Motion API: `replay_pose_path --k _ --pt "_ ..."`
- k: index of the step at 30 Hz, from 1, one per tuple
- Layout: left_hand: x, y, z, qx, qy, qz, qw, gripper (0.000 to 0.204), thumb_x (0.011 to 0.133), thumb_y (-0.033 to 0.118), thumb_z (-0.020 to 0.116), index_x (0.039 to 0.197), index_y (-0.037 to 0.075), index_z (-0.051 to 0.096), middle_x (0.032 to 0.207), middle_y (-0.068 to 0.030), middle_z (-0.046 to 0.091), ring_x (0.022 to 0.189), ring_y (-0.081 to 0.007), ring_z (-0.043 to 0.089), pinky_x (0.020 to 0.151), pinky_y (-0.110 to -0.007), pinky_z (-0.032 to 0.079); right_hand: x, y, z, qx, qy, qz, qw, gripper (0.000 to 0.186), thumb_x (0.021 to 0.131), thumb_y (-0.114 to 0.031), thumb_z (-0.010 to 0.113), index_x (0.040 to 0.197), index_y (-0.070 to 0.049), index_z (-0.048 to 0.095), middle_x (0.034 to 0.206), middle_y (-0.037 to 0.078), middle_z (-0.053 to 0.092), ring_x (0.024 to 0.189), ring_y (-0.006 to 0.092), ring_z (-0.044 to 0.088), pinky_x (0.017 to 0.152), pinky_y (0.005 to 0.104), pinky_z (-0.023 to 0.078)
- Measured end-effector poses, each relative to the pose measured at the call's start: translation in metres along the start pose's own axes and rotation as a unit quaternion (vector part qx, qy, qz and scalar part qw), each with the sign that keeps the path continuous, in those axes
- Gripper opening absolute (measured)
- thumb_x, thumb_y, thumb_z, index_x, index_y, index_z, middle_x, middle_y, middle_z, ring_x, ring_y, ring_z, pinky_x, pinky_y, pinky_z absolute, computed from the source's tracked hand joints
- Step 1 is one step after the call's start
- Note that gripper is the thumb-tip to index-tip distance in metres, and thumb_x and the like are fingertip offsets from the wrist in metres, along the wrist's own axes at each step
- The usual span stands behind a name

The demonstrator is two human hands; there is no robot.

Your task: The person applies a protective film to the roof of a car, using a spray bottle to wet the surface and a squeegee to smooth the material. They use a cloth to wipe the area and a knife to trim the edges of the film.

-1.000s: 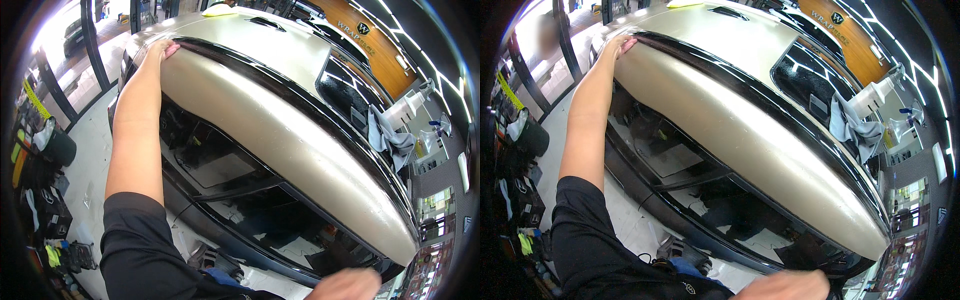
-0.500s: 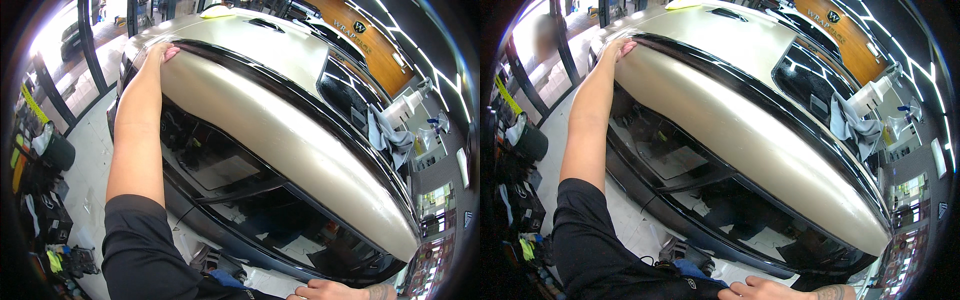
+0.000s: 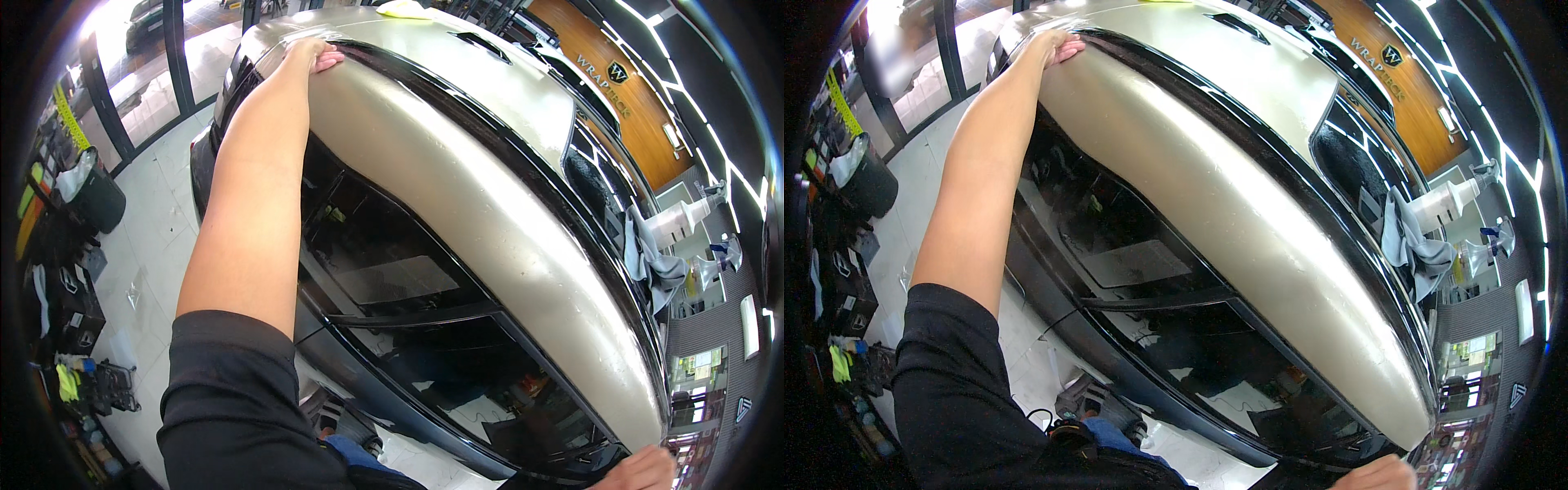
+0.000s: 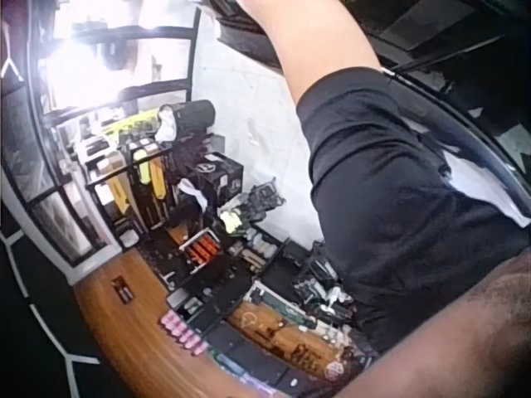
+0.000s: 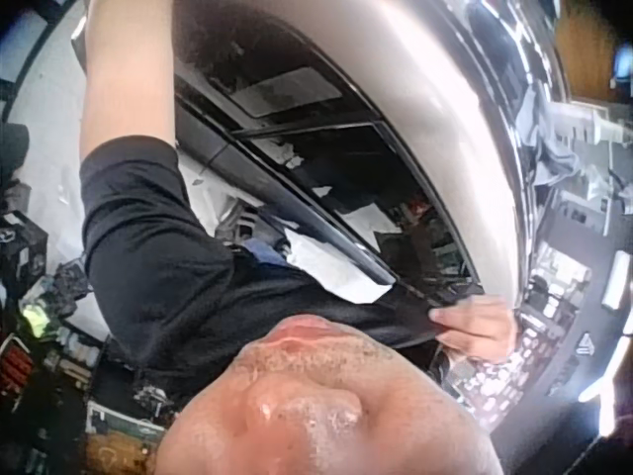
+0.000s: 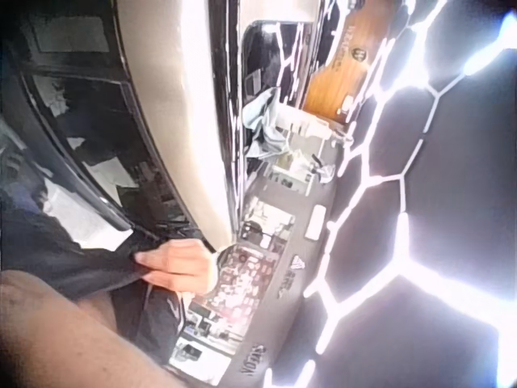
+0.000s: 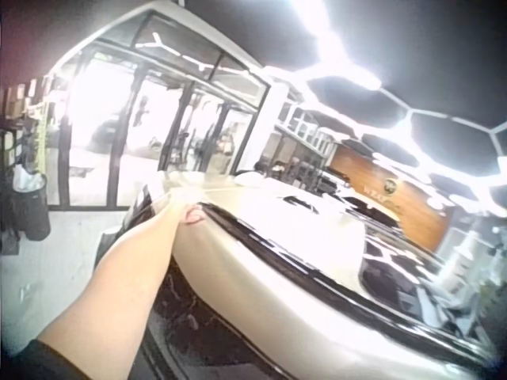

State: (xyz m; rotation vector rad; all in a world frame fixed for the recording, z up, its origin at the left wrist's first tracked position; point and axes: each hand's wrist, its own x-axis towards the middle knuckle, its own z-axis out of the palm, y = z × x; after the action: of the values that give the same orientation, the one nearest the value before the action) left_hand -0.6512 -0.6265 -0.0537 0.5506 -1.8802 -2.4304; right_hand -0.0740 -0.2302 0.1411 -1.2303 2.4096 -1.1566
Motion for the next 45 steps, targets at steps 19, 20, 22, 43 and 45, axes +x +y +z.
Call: replay_pose_path --k 19,20,22,43,45 --pt "-0.009 -0.004 -0.012 -0.041 0.001 0.073 0.996 0.018 0.086 0.001 0.056 0.099 -0.011 0.058 0.087 -0.0207 0.068 0.067 -0.0260 0.070 0.047 -0.025 0.057 0.097 0.173 0.052 0.592 0.244 0.174 0.748 0.039 0.088 -0.007 0.057 0.124 0.000 0.046 0.090 0.014 0.060 0.072 0.0244 0.063 0.064 0.0297 0.053" --pt "-0.012 -0.005 -0.011 -0.045 0.010 0.077 0.996 0.020 0.085 0.001 0.056 0.102 -0.009 0.057 0.088 -0.0202 0.068 0.070 -0.0253 0.070 0.049 -0.024 0.058 0.111 0.174 0.051 0.579 0.208 0.189 0.765 0.040 0.088 -0.007 0.056 0.126 0.000 0.045 0.093 0.014 0.060 0.073 0.0229 0.063 0.063 0.0285 0.052" --pt "-0.023 -0.006 0.002 -0.053 0.026 0.081 0.995 0.027 0.083 0.003 0.057 0.109 -0.007 0.054 0.090 -0.0194 0.068 0.076 -0.0239 0.070 0.054 -0.022 0.058 0.138 0.178 0.046 0.536 0.158 0.207 0.803 0.040 0.090 -0.005 0.052 0.129 0.000 0.042 0.097 0.014 0.060 0.075 0.0199 0.063 0.063 0.0263 0.051" --pt "-0.014 -0.059 -0.029 0.379 0.193 0.442 0.790 0.034 0.088 0.019 0.042 0.109 0.025 0.068 0.115 -0.0134 0.051 0.109 -0.0365 0.049 0.097 -0.049 0.040 0.418 0.293 -0.059 -0.390 0.229 -0.027 0.892 0.021 0.088 -0.021 0.057 0.091 -0.001 0.064 0.074 0.018 0.063 0.065 0.0271 0.060 0.065 0.0354 0.046" --pt "-0.004 -0.057 -0.041 0.424 0.174 0.431 0.777 0.037 0.089 0.020 0.040 0.116 0.030 0.064 0.124 -0.0149 0.045 0.117 -0.0395 0.041 0.097 -0.060 0.035 0.443 0.293 -0.064 -0.426 0.258 -0.052 0.866 0.017 0.083 -0.016 0.058 0.088 -0.002 0.065 0.080 0.020 0.064 0.074 0.0338 0.062 0.069 0.0391 0.048"
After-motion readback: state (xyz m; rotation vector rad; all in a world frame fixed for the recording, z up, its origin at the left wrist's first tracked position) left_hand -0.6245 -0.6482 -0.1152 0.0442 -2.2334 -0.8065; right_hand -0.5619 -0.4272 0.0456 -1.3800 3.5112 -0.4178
